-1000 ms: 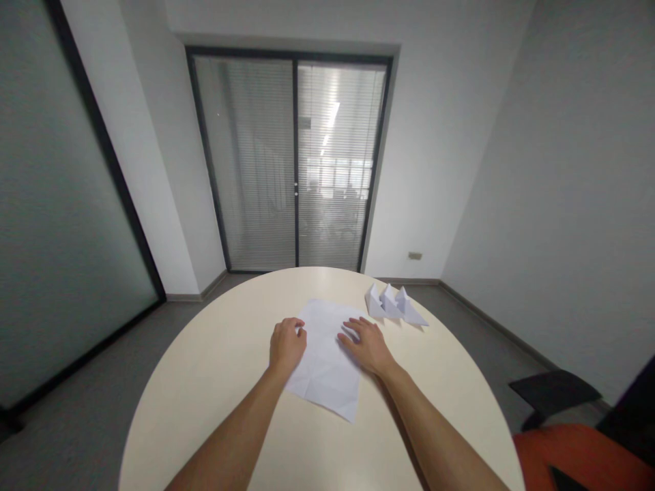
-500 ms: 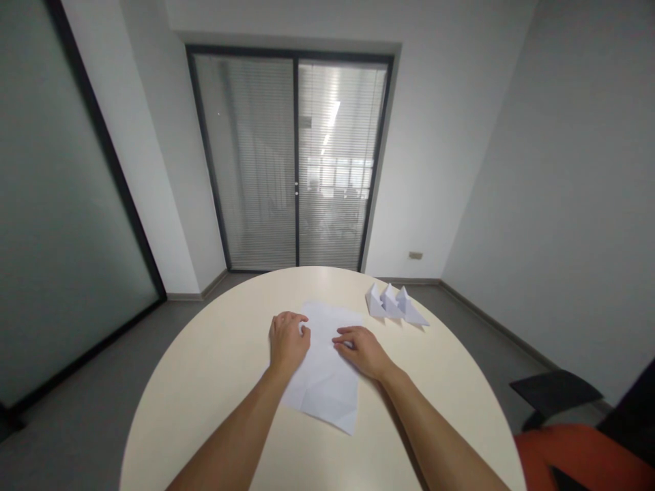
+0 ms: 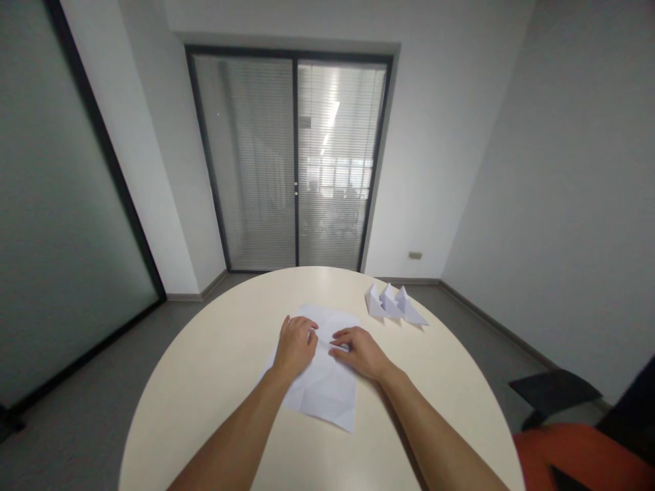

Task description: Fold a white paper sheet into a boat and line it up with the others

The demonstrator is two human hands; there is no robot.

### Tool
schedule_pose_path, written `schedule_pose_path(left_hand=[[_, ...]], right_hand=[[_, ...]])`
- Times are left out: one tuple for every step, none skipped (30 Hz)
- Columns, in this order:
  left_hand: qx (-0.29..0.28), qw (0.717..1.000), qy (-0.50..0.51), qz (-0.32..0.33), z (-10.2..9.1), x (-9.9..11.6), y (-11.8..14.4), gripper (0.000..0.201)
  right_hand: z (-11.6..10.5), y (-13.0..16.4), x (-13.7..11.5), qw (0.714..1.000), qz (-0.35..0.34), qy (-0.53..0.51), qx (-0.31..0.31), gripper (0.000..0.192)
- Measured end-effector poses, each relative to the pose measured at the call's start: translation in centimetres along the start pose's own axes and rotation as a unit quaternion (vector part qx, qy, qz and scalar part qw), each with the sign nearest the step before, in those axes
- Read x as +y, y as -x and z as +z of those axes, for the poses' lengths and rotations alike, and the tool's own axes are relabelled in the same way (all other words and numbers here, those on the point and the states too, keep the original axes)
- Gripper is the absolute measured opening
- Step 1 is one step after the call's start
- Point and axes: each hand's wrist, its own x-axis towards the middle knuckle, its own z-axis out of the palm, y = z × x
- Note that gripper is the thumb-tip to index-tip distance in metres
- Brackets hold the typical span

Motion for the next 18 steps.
schedule_pose_path(left_hand=[[-0.002, 1.000, 0.000, 0.007, -0.05, 0.09, 0.02, 0.020], [-0.003, 1.000, -0.001, 0.015, -0.11, 0.20, 0.05, 0.020], [-0.005, 1.000, 0.000, 0.021, -0.19, 0.30, 0.09, 0.019], [-0.007, 1.000, 0.000, 0.026, -0.29, 0.41, 0.14, 0.018], [-0.007, 0.999, -0.001, 0.032, -0.39, 0.50, 0.19, 0.018], [-0.007, 0.999, -0.002, 0.039, -0.49, 0.57, 0.24, 0.018], [-0.008, 0.999, -0.004, 0.046, -0.59, 0.63, 0.29, 0.018], [-0.009, 0.999, -0.006, 0.053, -0.67, 0.66, 0.32, 0.018], [-0.011, 0.998, -0.009, 0.060, -0.74, 0.69, 0.35, 0.019], [-0.014, 0.998, -0.011, 0.066, -0.79, 0.69, 0.36, 0.019], [-0.018, 0.997, -0.014, 0.069, -0.82, 0.68, 0.35, 0.019], [-0.021, 0.997, -0.016, 0.071, -0.84, 0.66, 0.33, 0.019], [-0.023, 0.997, -0.018, 0.071, -0.86, 0.63, 0.30, 0.019], [-0.024, 0.997, -0.019, 0.071, -0.88, 0.60, 0.26, 0.019], [-0.026, 0.997, -0.020, 0.070, -0.90, 0.57, 0.20, 0.018], [-0.027, 0.997, -0.021, 0.069, -0.93, 0.55, 0.14, 0.018], [-0.027, 0.997, -0.023, 0.069, -0.97, 0.53, 0.08, 0.018], [-0.025, 0.997, -0.025, 0.069, -1.01, 0.52, 0.02, 0.018]], right_hand=[[-0.02, 0.01, -0.04, 1.000, -0.001, -0.006, 0.002, 0.025], [-0.03, 0.01, -0.10, 1.000, -0.002, -0.011, 0.004, 0.024], [-0.03, 0.00, -0.15, 1.000, -0.004, -0.013, 0.005, 0.024], [-0.04, -0.01, -0.20, 1.000, -0.008, -0.014, 0.004, 0.025], [-0.05, -0.04, -0.23, 1.000, -0.012, -0.013, 0.003, 0.027], [-0.09, -0.06, -0.23, 1.000, -0.014, -0.010, 0.002, 0.029], [-0.14, -0.09, -0.20, 1.000, -0.013, -0.005, 0.005, 0.031], [-0.20, -0.12, -0.13, 1.000, -0.010, 0.001, 0.013, 0.033], [-0.27, -0.15, -0.04, 1.000, -0.004, 0.008, 0.025, 0.035], [-0.33, -0.17, 0.07, 0.999, 0.003, 0.015, 0.040, 0.035], [-0.39, -0.18, 0.17, 0.998, 0.010, 0.020, 0.056, 0.036], [-0.43, -0.19, 0.26, 0.997, 0.016, 0.023, 0.068, 0.035], [-0.46, -0.20, 0.32, 0.997, 0.021, 0.024, 0.077, 0.035], [-0.48, -0.21, 0.35, 0.996, 0.022, 0.025, 0.081, 0.034], [-0.48, -0.22, 0.35, 0.996, 0.023, 0.027, 0.083, 0.033], [-0.47, -0.23, 0.35, 0.996, 0.023, 0.030, 0.084, 0.031], [-0.46, -0.23, 0.35, 0.995, 0.024, 0.035, 0.086, 0.030], [-0.44, -0.23, 0.36, 0.995, 0.027, 0.039, 0.088, 0.027]])
